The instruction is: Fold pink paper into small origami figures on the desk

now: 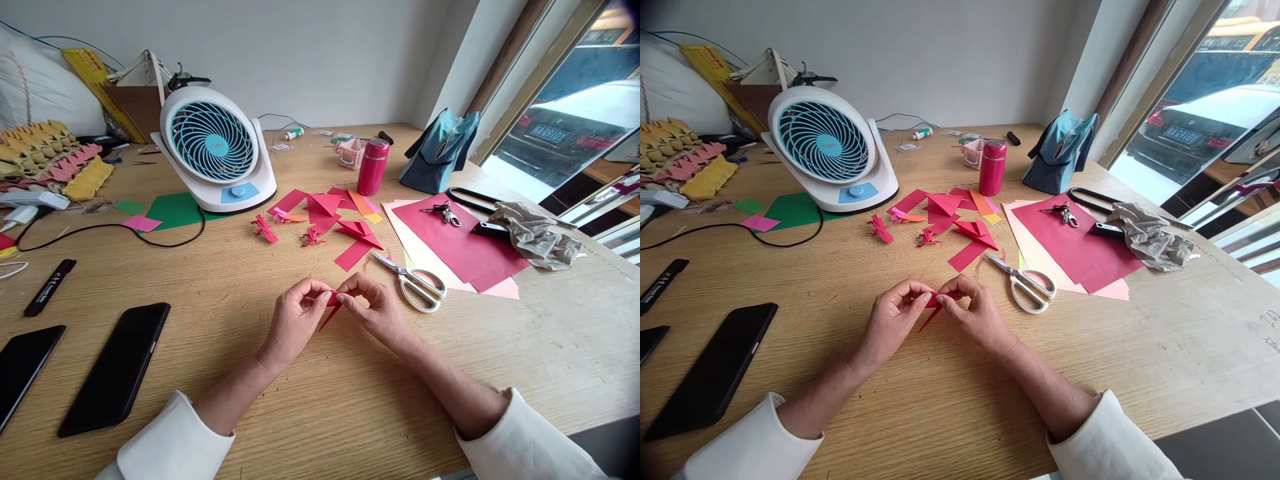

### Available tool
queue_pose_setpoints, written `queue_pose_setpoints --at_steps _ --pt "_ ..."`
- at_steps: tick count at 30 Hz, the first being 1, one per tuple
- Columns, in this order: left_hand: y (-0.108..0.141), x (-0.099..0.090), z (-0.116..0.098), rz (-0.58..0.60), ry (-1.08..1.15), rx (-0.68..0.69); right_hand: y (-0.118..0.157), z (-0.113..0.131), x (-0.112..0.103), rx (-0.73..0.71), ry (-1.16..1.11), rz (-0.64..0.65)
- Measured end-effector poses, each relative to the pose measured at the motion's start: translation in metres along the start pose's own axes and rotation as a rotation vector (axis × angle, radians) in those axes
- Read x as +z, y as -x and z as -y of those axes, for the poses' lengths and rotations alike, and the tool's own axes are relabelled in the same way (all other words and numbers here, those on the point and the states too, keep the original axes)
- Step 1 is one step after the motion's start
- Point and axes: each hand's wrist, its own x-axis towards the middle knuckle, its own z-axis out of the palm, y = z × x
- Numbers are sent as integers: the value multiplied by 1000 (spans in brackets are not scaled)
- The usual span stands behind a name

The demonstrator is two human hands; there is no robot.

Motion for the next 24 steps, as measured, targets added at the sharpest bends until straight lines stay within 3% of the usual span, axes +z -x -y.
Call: queue_pose_setpoints --at_steps 8,17,24 --pt "1 1 4 19 -21 25 2 -1 2 -23 12 -57" --pt "4 -1 1 -17 -286 302 3 3 2 -51 -1 -37" --pt "5 0 -1 -27 -328 349 3 3 2 -86 -17 -68"
